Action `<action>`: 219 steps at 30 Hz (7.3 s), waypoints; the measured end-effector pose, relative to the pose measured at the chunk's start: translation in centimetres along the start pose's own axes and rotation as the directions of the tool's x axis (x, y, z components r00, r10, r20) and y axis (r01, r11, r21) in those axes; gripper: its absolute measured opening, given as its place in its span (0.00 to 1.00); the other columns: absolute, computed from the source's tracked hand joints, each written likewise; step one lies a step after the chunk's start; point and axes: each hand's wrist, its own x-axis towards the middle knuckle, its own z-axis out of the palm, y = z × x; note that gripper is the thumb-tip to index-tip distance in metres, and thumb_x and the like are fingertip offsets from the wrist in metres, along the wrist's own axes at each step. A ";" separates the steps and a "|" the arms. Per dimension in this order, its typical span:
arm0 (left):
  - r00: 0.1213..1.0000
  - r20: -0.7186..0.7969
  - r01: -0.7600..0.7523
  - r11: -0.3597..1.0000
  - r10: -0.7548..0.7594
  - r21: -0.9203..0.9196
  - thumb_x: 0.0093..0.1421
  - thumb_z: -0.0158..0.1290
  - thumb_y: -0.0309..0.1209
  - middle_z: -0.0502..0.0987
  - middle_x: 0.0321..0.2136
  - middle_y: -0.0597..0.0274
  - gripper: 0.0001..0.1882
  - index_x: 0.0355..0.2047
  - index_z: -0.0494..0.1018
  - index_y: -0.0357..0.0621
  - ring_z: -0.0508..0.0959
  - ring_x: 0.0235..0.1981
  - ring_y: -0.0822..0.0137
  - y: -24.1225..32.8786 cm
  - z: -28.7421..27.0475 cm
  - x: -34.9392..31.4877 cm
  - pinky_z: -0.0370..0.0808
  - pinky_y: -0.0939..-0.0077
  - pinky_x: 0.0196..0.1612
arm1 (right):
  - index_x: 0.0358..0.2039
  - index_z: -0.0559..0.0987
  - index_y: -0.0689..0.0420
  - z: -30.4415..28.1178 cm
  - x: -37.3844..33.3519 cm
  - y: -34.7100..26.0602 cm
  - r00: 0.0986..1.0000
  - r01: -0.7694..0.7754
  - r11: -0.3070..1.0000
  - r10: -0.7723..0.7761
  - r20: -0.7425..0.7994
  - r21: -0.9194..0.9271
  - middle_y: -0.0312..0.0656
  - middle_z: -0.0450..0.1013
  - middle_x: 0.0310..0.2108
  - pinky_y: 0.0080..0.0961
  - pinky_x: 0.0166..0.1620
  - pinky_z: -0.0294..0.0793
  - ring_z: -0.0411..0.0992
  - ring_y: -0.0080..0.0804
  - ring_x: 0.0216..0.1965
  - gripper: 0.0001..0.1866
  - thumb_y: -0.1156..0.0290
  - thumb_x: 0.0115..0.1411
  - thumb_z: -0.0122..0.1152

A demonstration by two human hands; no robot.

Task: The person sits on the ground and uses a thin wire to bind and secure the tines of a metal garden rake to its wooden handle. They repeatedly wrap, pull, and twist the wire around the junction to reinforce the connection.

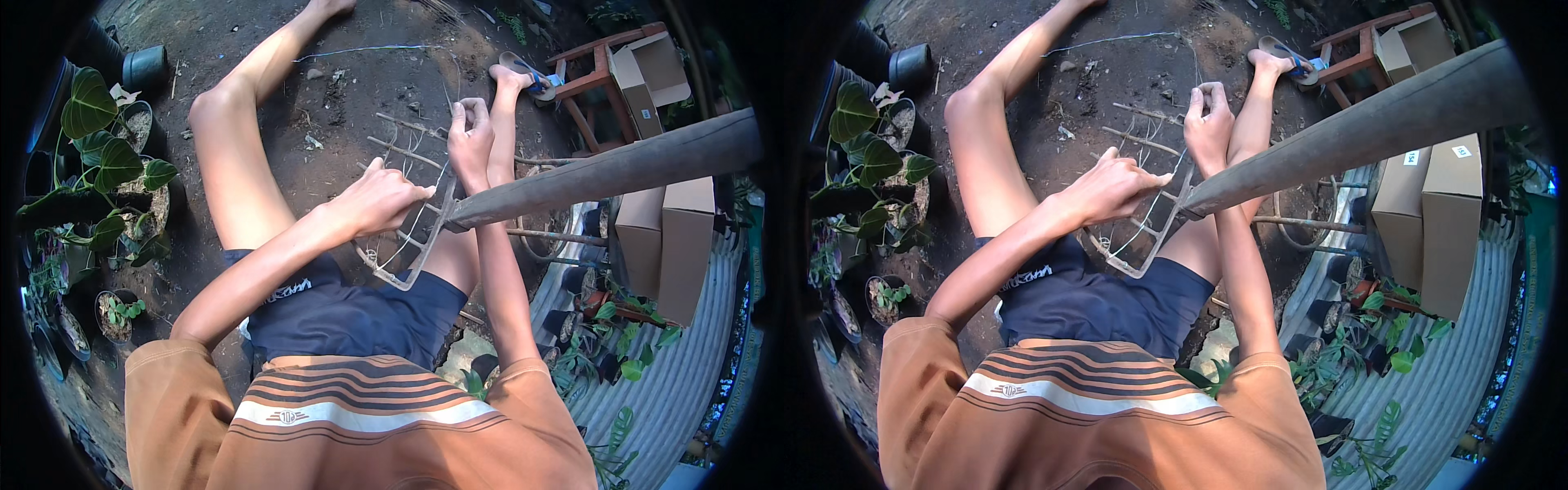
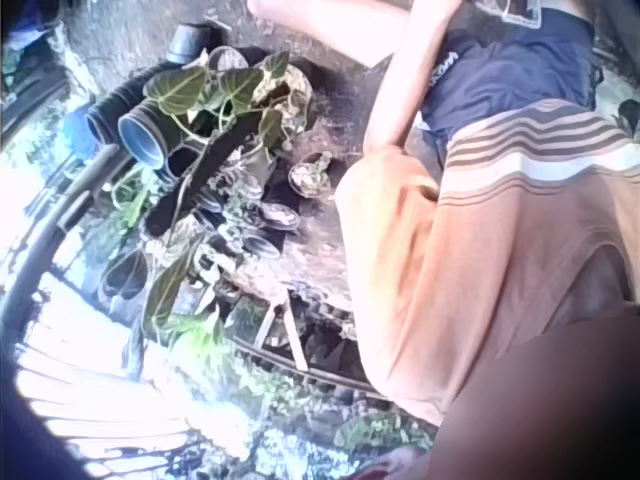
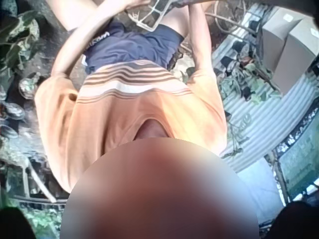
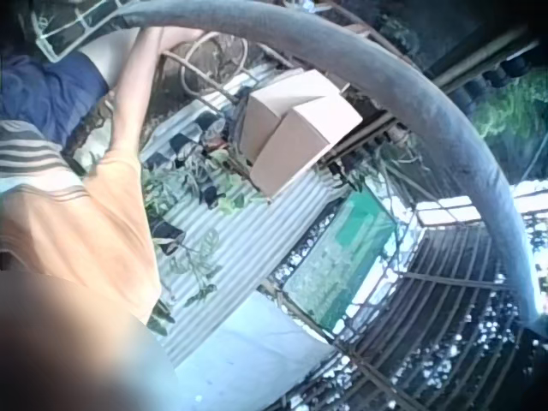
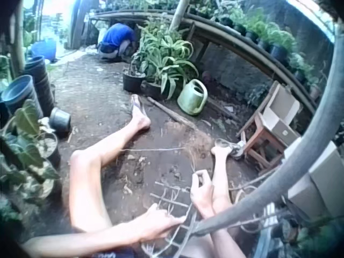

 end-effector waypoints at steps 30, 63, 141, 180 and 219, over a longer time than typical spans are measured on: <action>0.734 0.589 0.664 0.537 -0.338 -0.520 0.64 0.57 0.22 0.85 0.33 0.58 0.13 0.50 0.78 0.33 0.81 0.35 0.77 -3.6 5.0 -0.4 0.77 0.75 0.41 | 0.32 0.72 0.56 9.9 -12.7 16.6 0.891 -0.353 0.929 0.298 0.343 0.108 0.31 0.69 0.20 0.29 0.26 0.67 0.67 0.22 0.22 0.09 0.70 0.73 0.53; 0.569 0.791 0.755 0.523 -0.225 -0.395 0.65 0.63 0.35 0.84 0.33 0.60 0.14 0.43 0.81 0.35 0.82 0.33 0.74 -5.4 4.6 4.2 0.79 0.77 0.37 | 0.43 0.78 0.63 -2.0 -20.1 2.9 0.577 -0.687 0.441 0.814 0.065 0.577 0.37 0.76 0.29 0.20 0.29 0.76 0.76 0.21 0.26 0.09 0.75 0.69 0.50; 0.746 0.662 0.344 0.893 -0.072 -0.290 0.57 0.66 0.32 0.81 0.34 0.69 0.15 0.43 0.80 0.38 0.77 0.34 0.78 -5.3 6.3 6.8 0.76 0.79 0.37 | 0.41 0.81 0.60 0.8 -20.9 2.7 0.665 -0.698 0.579 0.743 0.079 0.421 0.63 0.80 0.40 0.49 0.51 0.76 0.79 0.59 0.48 0.15 0.61 0.65 0.55; 0.956 0.294 0.136 0.901 -0.010 -0.411 0.62 0.66 0.38 0.85 0.29 0.57 0.19 0.49 0.81 0.40 0.81 0.29 0.74 -6.6 11.1 2.0 0.80 0.72 0.35 | 0.33 0.81 0.65 -4.6 -20.1 -0.1 0.765 -0.607 0.758 0.638 0.083 -0.240 0.59 0.77 0.21 0.48 0.38 0.77 0.80 0.55 0.29 0.14 0.65 0.64 0.61; 0.935 0.218 -0.140 0.858 0.278 -0.495 0.64 0.62 0.37 0.77 0.19 0.47 0.15 0.28 0.76 0.36 0.78 0.21 0.52 -6.1 9.6 4.6 0.73 0.60 0.28 | 0.65 0.70 0.67 -15.0 -14.2 -4.0 0.313 -0.948 0.194 0.699 0.643 0.251 0.20 0.54 0.20 0.10 0.17 0.46 0.48 0.07 0.16 0.23 0.67 0.75 0.49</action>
